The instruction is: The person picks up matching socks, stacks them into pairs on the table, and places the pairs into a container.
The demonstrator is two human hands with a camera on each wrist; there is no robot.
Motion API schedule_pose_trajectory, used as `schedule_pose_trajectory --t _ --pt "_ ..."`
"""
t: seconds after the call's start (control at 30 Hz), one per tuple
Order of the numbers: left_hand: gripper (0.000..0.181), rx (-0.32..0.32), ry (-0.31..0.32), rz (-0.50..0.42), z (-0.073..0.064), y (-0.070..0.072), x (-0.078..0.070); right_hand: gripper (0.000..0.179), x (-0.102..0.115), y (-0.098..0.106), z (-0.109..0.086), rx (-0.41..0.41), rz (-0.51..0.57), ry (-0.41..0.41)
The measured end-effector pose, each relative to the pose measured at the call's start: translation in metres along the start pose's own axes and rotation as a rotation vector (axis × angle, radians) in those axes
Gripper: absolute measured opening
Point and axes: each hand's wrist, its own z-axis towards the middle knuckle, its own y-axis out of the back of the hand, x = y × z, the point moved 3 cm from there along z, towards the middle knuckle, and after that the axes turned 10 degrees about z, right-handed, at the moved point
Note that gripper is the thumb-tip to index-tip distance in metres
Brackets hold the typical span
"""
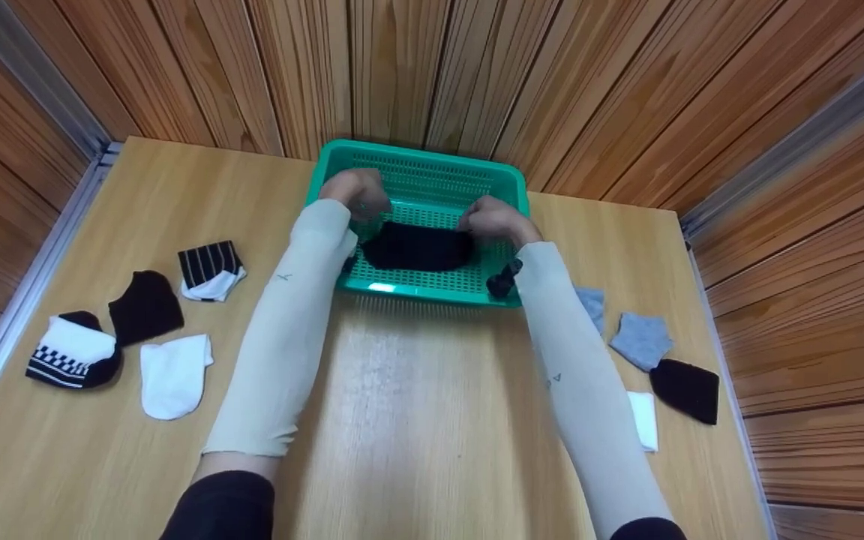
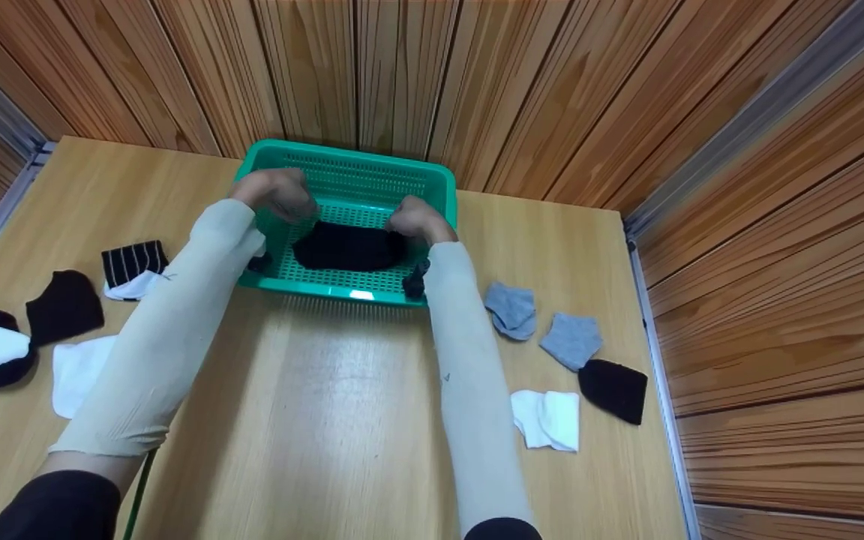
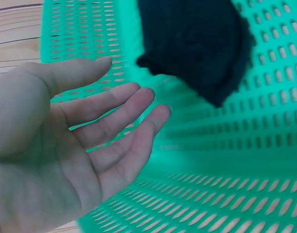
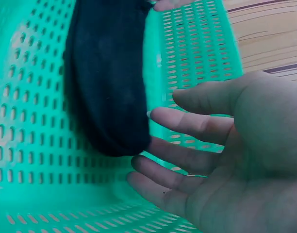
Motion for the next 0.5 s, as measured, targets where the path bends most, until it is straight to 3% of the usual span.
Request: schedule_pose_trajectory --t 0.17,0.3,0.5 --pt "0.051 -0.044 -0.036 0.059 -0.024 0.016 -0.015 0.037 0.014 0.007 -0.016 -0.010 0.089 0.065" --pt "0.054 -0.051 -0.088 0.082 -0.044 0.024 -0.028 0.035 0.026 0.010 -0.030 -0.031 0.085 0.115" --pt "0.043 -0.189 -0.202 0.164 -0.071 0.026 -0.045 0.034 0.040 0.012 -0.053 -0.047 0.023 0.193"
